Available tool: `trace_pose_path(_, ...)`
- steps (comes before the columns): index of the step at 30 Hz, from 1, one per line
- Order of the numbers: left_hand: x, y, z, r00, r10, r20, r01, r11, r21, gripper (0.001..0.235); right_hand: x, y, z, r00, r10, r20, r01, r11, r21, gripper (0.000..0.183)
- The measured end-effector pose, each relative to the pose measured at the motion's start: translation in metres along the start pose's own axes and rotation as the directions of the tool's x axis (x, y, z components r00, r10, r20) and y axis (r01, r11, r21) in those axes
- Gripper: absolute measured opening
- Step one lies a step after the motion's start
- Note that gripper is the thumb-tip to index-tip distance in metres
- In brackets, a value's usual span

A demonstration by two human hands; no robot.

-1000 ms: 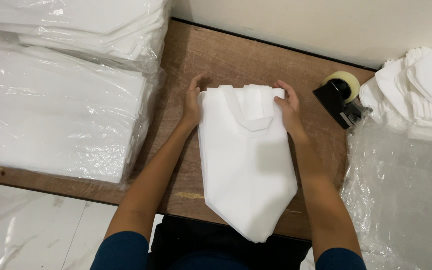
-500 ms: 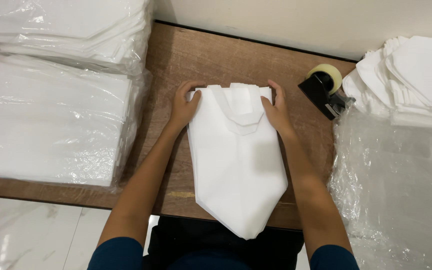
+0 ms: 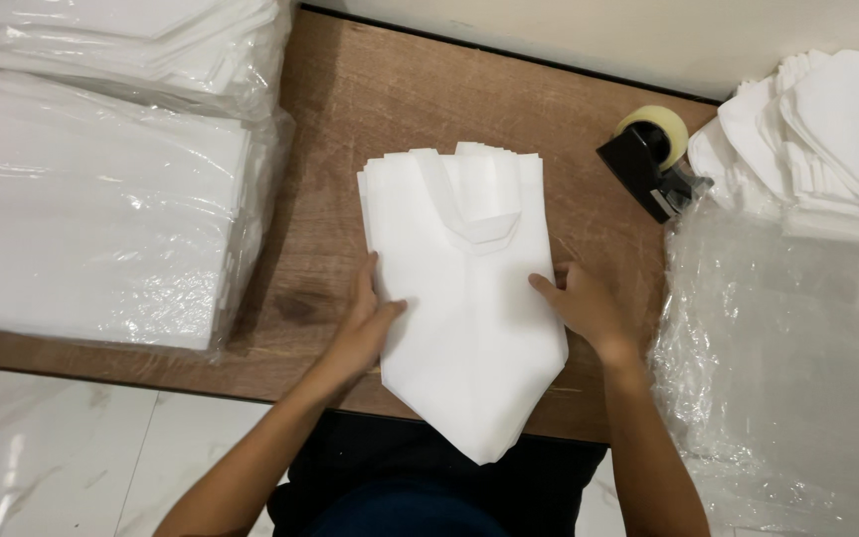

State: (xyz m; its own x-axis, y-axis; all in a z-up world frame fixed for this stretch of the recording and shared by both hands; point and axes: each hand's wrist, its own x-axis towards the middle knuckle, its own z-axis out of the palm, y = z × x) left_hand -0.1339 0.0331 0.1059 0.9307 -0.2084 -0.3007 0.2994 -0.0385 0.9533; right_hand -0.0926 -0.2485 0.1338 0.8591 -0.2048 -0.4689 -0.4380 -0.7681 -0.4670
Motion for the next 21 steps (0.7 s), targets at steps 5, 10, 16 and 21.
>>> trace_pose_path(5, -0.010, -0.009, 0.016, 1.000, -0.025, 0.010, 0.024, 0.998, 0.050, 0.089, 0.005, -0.002, 0.003, 0.999, 0.015, 0.035, -0.017, 0.999, 0.032, 0.081)
trace_pose_path(10, -0.009, -0.013, 0.026, 0.999, -0.016, -0.039, 0.015, 1.000, -0.023, 0.089, -0.004, -0.027, -0.005, 0.990, 0.024, 0.137, -0.051, 0.978, 0.203, 0.082)
trace_pose_path(16, -0.006, -0.017, 0.029, 0.996, 0.021, -0.083, -0.026, 0.998, -0.058, 0.087, -0.022, -0.047, -0.016, 0.982, -0.016, 0.187, -0.050, 0.937, 0.345, 0.079)
trace_pose_path(21, -0.014, -0.012, 0.035, 0.982, 0.033, -0.187, -0.061, 0.987, -0.147, 0.086, 0.010, -0.037, -0.019, 0.958, -0.188, 0.215, 0.125, 0.953, 0.276, 0.082)
